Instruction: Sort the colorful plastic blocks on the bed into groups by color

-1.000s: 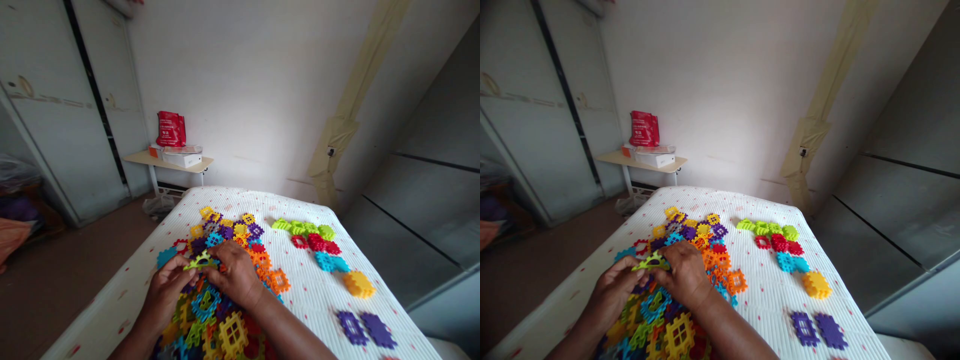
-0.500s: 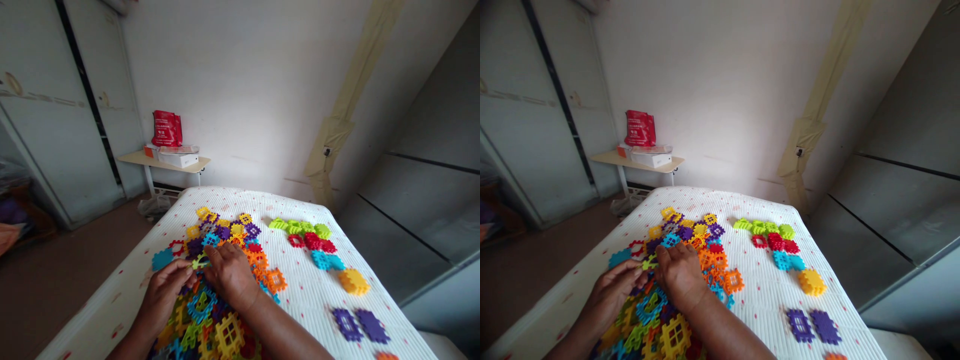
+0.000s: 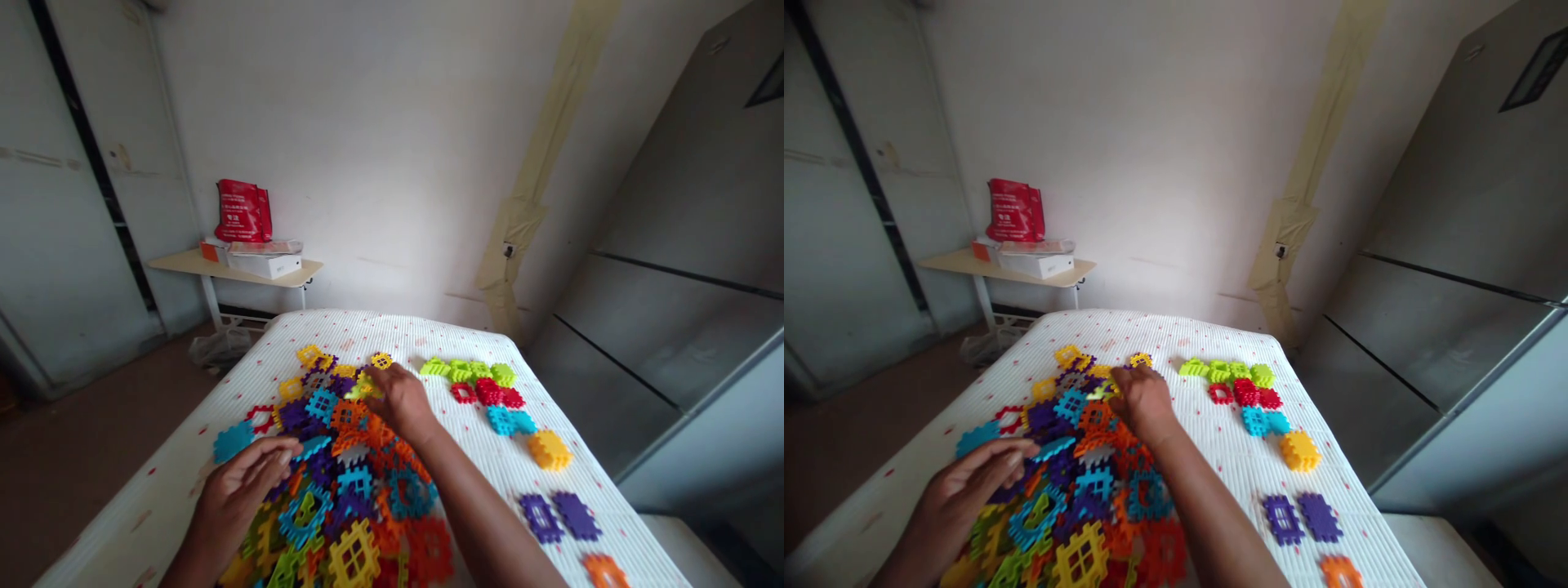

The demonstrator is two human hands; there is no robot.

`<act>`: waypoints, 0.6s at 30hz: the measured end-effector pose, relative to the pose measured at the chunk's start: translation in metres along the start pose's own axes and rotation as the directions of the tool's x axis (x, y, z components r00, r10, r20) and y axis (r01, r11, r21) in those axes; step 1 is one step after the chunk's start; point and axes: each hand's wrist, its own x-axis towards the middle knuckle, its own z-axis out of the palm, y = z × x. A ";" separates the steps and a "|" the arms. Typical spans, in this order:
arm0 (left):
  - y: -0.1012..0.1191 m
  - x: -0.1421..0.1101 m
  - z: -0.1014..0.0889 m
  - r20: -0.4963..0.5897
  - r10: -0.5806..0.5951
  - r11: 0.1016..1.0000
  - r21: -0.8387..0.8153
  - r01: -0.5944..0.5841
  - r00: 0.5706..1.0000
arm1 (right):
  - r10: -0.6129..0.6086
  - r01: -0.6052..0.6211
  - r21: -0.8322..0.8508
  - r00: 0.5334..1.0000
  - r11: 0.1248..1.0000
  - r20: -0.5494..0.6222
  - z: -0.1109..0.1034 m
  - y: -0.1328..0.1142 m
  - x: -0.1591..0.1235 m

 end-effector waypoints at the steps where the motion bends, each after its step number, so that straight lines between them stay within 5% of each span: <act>1: 0.000 0.001 -0.001 -0.008 0.007 1.000 0.010 -0.007 1.000 | 0.086 -0.085 -0.046 0.996 0.995 0.030 -0.004 0.021 0.004; 5: -0.005 0.004 -0.004 -0.001 0.023 0.999 0.026 -0.023 1.000 | 0.421 -0.373 -0.257 0.891 0.892 0.169 -0.012 0.097 0.014; 8: -0.007 0.006 -0.004 0.005 -0.009 1.000 0.007 0.009 1.000 | 0.499 -0.412 -0.330 0.831 0.849 0.247 -0.010 0.132 0.018; 18: 0.011 0.003 0.003 -0.050 -0.066 0.998 0.004 0.067 0.997 | 0.508 -0.378 -0.385 0.795 0.842 0.331 0.006 0.157 0.028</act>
